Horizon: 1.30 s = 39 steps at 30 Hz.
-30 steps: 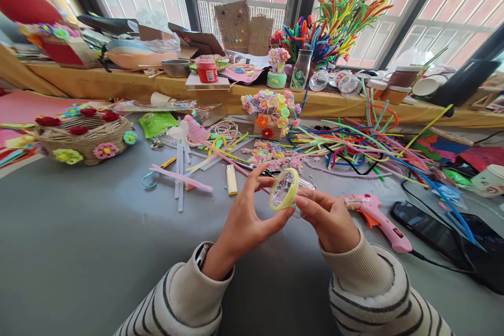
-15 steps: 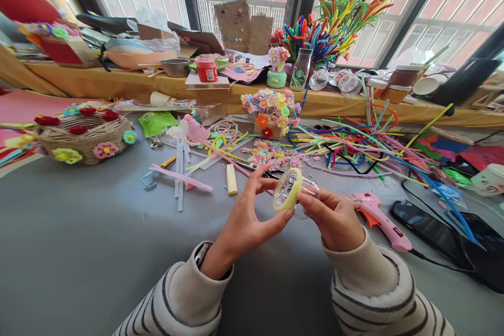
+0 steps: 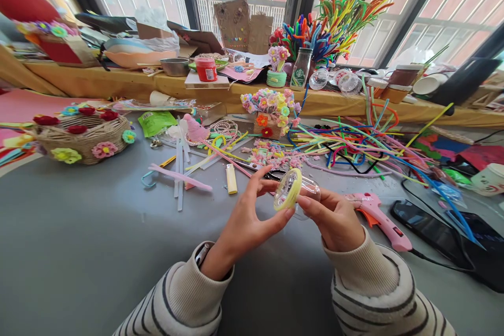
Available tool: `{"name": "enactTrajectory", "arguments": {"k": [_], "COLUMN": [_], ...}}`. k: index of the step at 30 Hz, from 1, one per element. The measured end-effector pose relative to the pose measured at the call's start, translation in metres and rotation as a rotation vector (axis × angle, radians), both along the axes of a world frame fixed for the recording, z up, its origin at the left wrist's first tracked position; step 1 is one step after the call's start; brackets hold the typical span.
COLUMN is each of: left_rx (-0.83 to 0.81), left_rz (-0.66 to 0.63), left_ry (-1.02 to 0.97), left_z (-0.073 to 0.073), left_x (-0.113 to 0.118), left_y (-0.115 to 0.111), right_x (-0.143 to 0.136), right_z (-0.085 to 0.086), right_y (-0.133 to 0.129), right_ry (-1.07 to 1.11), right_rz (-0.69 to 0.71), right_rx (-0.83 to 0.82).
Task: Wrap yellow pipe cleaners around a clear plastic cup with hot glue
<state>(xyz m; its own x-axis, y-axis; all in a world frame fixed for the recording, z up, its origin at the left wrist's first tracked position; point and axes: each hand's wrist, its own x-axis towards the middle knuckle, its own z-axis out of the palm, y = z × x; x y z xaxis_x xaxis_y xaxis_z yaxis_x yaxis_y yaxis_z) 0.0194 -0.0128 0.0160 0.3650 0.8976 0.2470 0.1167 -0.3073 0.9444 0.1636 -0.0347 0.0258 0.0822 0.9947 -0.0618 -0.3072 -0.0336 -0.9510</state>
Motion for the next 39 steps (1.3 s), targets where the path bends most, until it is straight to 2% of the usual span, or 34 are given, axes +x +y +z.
{"name": "enactTrajectory", "arguments": {"k": [4, 11, 25, 28, 32, 34, 37, 39], "left_rx": [0.009, 0.02, 0.0, -0.043, -0.21, -0.293, -0.362, -0.329], "left_rz": [0.012, 0.039, 0.018, -0.009, -0.109, -0.151, -0.081, -0.051], "left_ry": [-0.003, -0.023, -0.022, -0.048, -0.207, -0.302, -0.376, -0.359], "left_z": [0.0, 0.0, 0.001, 0.0, -0.004, -0.006, -0.006, -0.003], "left_x": [0.0, 0.001, 0.001, -0.001, -0.003, -0.004, -0.006, -0.009], "left_y": [0.0, 0.0, -0.001, 0.0, 0.006, 0.009, 0.012, 0.012], "right_x": [0.0, 0.004, 0.006, 0.006, 0.006, 0.009, 0.017, 0.021], "right_z": [-0.001, -0.003, -0.004, -0.005, -0.005, -0.004, -0.004, -0.003], "right_y": [0.0, 0.001, 0.002, 0.002, 0.001, 0.001, 0.001, 0.0], "right_ry": [-0.014, -0.117, -0.123, -0.144, -0.146, -0.174, -0.237, -0.263], "right_rz": [0.012, 0.134, 0.129, 0.126, 0.115, 0.156, 0.292, 0.37], "right_rx": [0.003, 0.082, 0.111, 0.123, 0.147, 0.15, 0.176, 0.209]}}
